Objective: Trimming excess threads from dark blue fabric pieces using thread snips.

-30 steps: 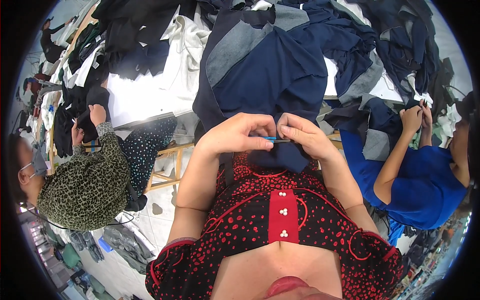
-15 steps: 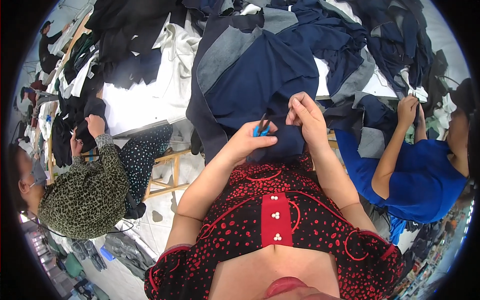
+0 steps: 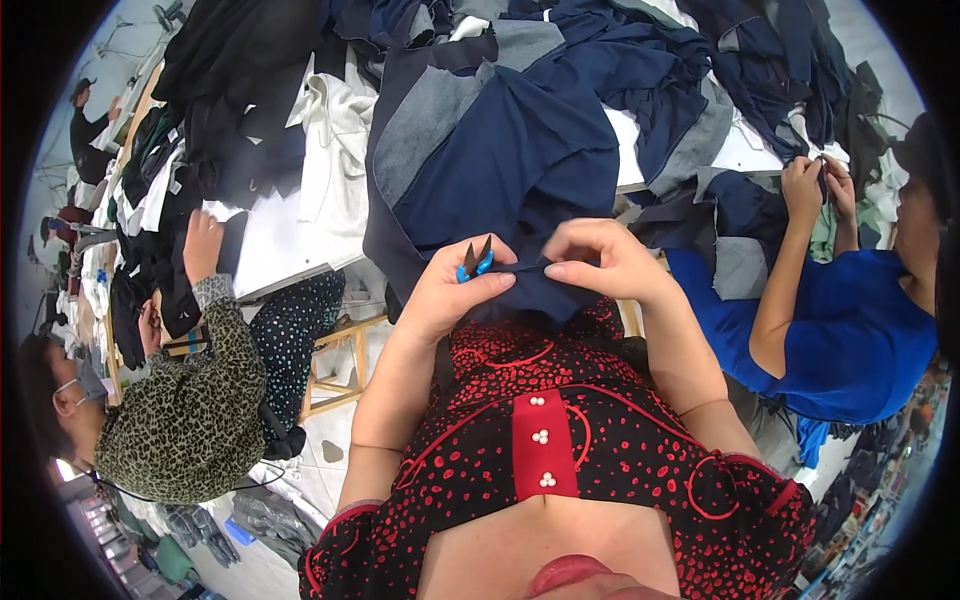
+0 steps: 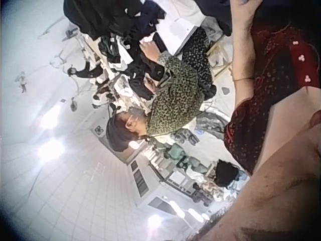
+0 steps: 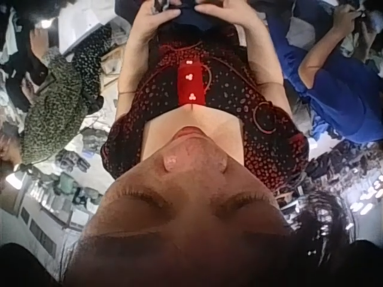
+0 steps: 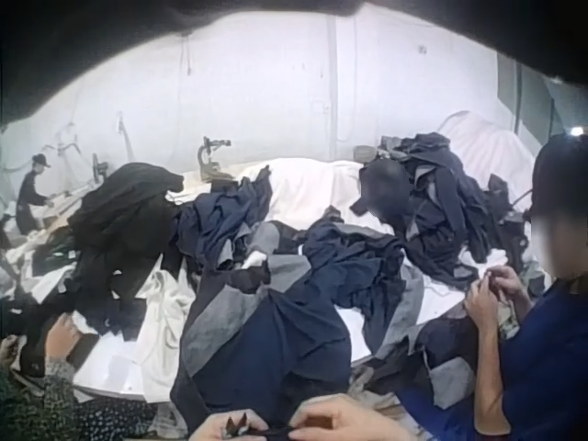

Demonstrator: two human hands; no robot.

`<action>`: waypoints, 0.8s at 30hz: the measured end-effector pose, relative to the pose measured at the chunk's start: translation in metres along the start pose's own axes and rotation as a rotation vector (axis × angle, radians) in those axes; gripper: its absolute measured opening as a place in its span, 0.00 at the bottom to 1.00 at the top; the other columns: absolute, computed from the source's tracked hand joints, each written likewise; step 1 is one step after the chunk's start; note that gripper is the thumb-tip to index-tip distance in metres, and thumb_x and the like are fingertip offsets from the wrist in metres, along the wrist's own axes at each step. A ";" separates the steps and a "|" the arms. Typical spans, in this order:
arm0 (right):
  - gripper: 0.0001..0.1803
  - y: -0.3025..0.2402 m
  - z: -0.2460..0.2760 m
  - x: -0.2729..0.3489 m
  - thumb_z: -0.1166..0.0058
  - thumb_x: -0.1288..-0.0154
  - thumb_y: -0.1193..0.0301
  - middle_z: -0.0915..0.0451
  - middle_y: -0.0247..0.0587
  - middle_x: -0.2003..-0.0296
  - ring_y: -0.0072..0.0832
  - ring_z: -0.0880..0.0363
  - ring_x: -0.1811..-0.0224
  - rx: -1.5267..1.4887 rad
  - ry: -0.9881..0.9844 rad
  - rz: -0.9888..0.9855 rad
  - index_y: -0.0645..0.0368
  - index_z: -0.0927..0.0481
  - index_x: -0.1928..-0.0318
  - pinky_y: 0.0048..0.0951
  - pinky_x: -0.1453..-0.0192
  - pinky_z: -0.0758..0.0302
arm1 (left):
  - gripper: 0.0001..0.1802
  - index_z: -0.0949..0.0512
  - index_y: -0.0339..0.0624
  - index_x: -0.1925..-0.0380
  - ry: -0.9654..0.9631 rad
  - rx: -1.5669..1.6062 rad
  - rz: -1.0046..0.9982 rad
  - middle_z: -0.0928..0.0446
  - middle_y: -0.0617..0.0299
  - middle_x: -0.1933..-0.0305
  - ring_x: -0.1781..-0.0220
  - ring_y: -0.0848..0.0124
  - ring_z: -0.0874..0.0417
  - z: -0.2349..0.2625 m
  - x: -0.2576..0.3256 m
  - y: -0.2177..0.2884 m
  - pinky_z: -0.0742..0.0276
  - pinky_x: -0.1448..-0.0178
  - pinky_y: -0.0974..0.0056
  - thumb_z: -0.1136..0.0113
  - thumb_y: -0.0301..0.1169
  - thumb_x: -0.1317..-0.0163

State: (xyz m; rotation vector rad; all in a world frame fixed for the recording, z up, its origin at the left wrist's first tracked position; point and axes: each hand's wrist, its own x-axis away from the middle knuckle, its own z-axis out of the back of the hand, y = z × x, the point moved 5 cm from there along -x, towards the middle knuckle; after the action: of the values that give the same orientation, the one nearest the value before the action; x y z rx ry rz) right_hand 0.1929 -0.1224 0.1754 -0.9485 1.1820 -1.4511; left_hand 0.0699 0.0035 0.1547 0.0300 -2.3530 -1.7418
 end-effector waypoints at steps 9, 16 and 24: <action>0.09 0.008 0.021 0.006 0.49 0.34 0.69 0.26 0.29 0.75 0.14 0.28 0.73 -0.262 0.193 -0.089 0.63 0.25 0.67 0.18 0.67 0.29 | 0.07 0.24 0.39 0.70 0.047 0.008 -0.019 0.30 0.74 0.75 0.70 0.85 0.33 0.005 0.005 0.007 0.40 0.65 0.77 0.38 0.26 0.48; 0.18 0.004 0.002 0.005 0.46 0.38 0.65 0.29 0.33 0.77 0.17 0.29 0.73 -0.387 0.023 -0.078 0.65 0.29 0.55 0.19 0.68 0.32 | 0.08 0.24 0.38 0.71 0.070 0.196 0.029 0.28 0.70 0.74 0.70 0.82 0.30 0.012 0.007 -0.003 0.38 0.64 0.76 0.38 0.25 0.51; 0.08 -0.008 0.001 -0.005 0.48 0.39 0.70 0.24 0.44 0.73 0.39 0.25 0.68 0.306 0.044 0.181 0.63 0.23 0.67 0.32 0.64 0.30 | 0.08 0.25 0.37 0.70 0.099 0.366 0.092 0.24 0.65 0.72 0.71 0.78 0.24 0.019 0.002 -0.009 0.30 0.63 0.74 0.38 0.23 0.52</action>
State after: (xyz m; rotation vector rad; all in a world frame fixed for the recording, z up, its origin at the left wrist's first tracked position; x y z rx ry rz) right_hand 0.1931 -0.1173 0.1836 -0.5876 1.0125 -1.4596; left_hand 0.0634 0.0189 0.1414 0.0623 -2.5204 -1.2204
